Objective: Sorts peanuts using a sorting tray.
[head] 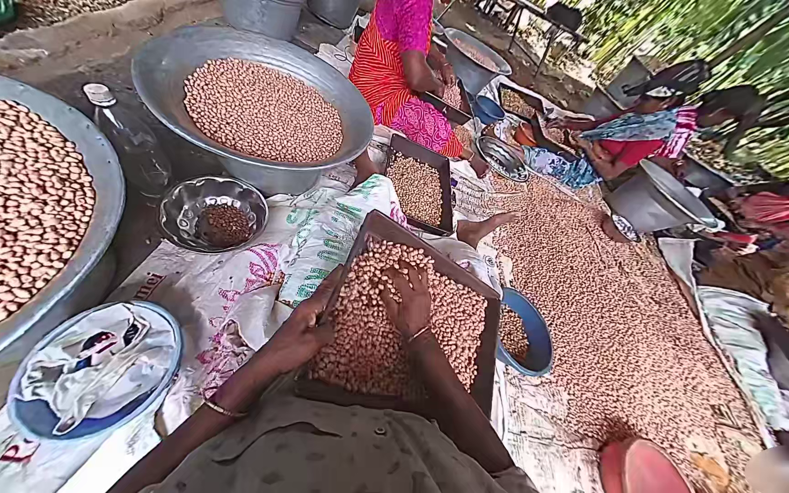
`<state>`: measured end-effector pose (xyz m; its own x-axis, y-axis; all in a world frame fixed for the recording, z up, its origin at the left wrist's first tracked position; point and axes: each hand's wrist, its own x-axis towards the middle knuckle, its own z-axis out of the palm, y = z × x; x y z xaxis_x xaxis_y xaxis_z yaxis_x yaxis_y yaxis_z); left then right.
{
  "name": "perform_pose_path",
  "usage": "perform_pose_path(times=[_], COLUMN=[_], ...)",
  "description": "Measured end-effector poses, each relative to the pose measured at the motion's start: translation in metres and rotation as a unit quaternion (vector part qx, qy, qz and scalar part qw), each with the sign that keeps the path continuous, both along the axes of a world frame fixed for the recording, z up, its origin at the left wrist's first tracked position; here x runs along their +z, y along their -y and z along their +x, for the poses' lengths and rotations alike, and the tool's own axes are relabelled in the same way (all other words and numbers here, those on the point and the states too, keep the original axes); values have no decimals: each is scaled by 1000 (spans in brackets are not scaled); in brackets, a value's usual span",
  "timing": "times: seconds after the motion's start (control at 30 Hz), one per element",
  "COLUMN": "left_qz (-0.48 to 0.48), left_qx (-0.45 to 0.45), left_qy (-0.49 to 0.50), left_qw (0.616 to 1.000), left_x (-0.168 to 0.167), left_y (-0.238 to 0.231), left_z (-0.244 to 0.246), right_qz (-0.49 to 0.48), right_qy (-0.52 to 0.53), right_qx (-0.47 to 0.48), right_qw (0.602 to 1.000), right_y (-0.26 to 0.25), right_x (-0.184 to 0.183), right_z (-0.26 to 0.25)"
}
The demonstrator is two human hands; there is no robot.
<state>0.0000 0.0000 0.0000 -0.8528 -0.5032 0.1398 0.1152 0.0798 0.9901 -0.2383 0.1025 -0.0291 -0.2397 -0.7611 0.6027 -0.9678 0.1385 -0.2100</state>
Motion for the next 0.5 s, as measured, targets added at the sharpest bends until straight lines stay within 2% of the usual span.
perform_pose_path(times=[0.07, 0.13, 0.2, 0.23, 0.27, 0.37, 0.43, 0.5], left_qz=[73, 143, 162, 150, 123, 3, -38, -25], left_qx=[50, 100, 120, 117, 103, 42, 32, 40], left_qy=[34, 82, 114, 124, 123, 83, 54, 51], left_qw=[995, 981, 973, 974, 979, 996, 997, 998], left_x=[-22, -46, -53, -51, -44, -11, -1, -11], left_y=[2, 0, 1, 0, -1, -7, -9, -5], left_z=[9, 15, 12, 9, 4, -6, -7, -3], right_qz=[94, 211, 301, 309, 295, 113, 23, 25], right_qy=[113, 223, 267, 253, 219, 50, -25, -24], right_qx=[39, 120, 172, 184, 186, 173, 107, 11], right_qw=[988, 944, 899, 898, 911, 977, 994, 999], right_y=[-27, -69, -85, -84, -76, -35, -7, 5], right_x=[-8, -16, -9, -8, -10, -13, -8, -6], right_z=[-17, -14, 7, 24, 40, 57, 35, 4])
